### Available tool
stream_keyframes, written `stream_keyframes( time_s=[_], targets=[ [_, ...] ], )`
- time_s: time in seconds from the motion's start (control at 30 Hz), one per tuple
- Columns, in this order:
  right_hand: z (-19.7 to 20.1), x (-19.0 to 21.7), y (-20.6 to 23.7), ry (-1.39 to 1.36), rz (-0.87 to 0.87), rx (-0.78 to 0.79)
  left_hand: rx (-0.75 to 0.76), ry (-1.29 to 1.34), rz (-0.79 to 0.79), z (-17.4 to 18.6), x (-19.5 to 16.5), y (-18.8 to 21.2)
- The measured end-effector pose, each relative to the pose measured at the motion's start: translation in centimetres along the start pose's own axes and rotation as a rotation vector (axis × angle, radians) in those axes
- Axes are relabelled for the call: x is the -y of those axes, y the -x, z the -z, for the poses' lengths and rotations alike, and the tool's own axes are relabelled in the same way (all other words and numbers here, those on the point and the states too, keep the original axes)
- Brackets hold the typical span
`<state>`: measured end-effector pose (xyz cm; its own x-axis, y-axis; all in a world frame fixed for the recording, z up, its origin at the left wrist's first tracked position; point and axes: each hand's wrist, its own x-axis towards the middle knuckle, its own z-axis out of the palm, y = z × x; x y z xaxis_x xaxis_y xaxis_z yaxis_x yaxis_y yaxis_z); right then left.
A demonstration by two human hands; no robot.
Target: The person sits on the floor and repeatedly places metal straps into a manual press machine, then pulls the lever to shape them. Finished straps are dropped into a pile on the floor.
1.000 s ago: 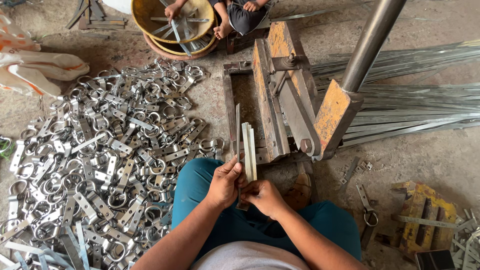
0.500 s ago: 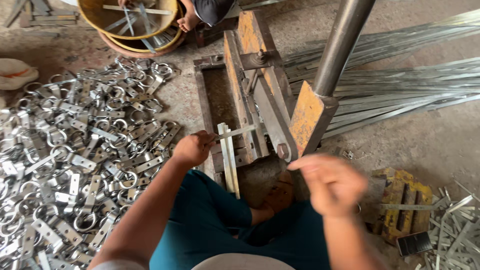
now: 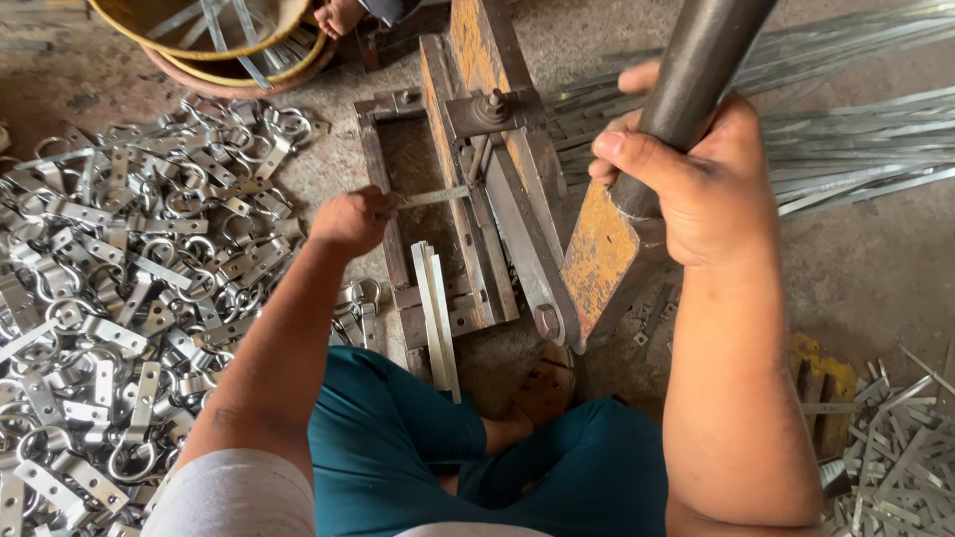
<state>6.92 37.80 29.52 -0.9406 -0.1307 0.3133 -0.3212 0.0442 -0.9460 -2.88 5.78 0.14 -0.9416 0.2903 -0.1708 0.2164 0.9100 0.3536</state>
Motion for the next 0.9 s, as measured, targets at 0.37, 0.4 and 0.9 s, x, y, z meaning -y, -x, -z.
stream_keyframes(
  time_s=[0.37,0.4,0.9],
  targets=[
    [0.4,-1.5,0.3,-0.021,0.012,-0.04,-0.148,-0.002,-0.174,-0.8,1.5,-1.0],
    [0.3,-1.4,0.4,-0.02,0.018,-0.044,-0.142,-0.003,-0.164,-0.7,1.4,-1.0],
    [-0.3,-1.2,0.6,0.004,0.083,-0.079,-0.034,-0.031,-0.041,0.1,-0.3,-0.5]
  ],
)
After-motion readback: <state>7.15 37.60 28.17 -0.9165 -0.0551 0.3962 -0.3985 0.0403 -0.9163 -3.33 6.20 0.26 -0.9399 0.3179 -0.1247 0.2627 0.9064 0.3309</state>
